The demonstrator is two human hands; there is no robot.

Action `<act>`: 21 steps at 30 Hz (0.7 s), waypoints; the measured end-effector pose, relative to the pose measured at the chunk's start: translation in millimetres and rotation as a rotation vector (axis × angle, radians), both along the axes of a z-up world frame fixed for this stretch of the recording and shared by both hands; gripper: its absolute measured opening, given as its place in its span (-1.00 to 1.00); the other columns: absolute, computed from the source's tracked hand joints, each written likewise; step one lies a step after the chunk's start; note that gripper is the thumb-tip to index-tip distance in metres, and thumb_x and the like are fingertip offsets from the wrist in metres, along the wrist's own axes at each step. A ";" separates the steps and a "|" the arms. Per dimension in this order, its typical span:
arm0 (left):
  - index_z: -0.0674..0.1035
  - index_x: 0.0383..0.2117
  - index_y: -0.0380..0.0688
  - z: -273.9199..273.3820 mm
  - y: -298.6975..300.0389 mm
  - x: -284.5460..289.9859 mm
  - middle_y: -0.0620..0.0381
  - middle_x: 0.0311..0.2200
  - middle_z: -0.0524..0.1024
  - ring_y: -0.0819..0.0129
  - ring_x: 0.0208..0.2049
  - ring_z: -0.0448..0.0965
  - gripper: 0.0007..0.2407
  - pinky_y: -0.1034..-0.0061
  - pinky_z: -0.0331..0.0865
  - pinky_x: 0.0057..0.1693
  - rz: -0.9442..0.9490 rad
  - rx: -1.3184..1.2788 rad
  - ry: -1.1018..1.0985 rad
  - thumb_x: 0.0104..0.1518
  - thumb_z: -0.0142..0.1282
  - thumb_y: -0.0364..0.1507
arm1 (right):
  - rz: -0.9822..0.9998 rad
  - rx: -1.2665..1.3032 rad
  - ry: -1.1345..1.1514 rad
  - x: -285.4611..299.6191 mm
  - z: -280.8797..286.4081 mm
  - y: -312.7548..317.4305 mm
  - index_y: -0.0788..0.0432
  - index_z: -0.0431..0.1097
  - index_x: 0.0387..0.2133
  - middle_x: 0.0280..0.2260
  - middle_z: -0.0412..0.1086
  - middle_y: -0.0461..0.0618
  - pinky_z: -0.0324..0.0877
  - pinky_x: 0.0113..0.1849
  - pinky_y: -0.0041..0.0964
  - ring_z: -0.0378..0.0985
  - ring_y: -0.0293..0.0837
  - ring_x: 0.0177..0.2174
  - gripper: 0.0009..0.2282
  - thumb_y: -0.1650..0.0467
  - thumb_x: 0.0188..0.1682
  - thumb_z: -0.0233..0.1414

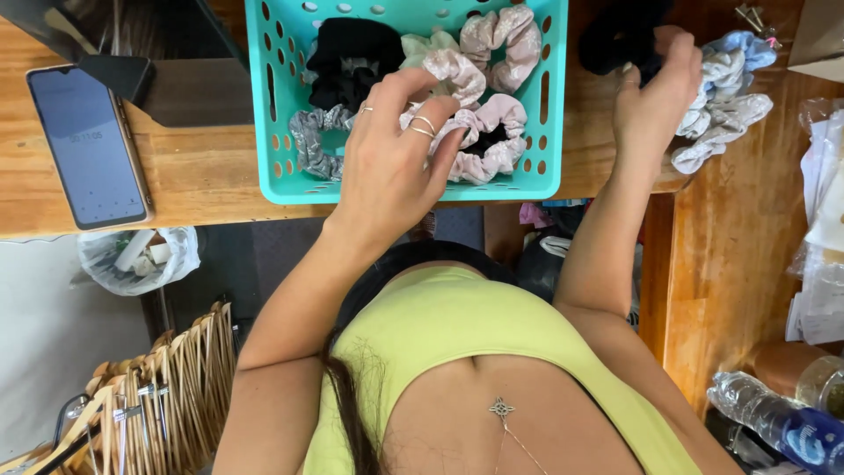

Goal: Organizing hair scrunchies by picking them up from a table and placing them into a teal plastic basket.

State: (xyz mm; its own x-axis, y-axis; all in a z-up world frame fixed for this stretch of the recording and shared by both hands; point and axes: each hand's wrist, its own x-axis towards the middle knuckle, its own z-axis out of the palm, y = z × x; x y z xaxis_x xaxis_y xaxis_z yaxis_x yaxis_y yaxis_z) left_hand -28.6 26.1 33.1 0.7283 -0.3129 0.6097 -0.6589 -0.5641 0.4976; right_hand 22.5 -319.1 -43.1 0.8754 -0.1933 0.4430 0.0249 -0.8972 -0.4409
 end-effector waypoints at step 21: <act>0.22 0.33 0.05 2.7 -19.2 -4.2 0.05 0.21 0.46 0.13 0.30 0.46 -0.25 0.23 0.32 0.34 -0.360 -0.397 0.769 0.03 0.44 -0.15 | 0.720 1.168 -0.010 -80.4 85.6 90.5 0.19 0.20 -0.25 -0.35 0.40 0.14 0.43 -0.39 -0.25 0.47 -0.12 -0.50 -0.69 0.31 -0.03 0.21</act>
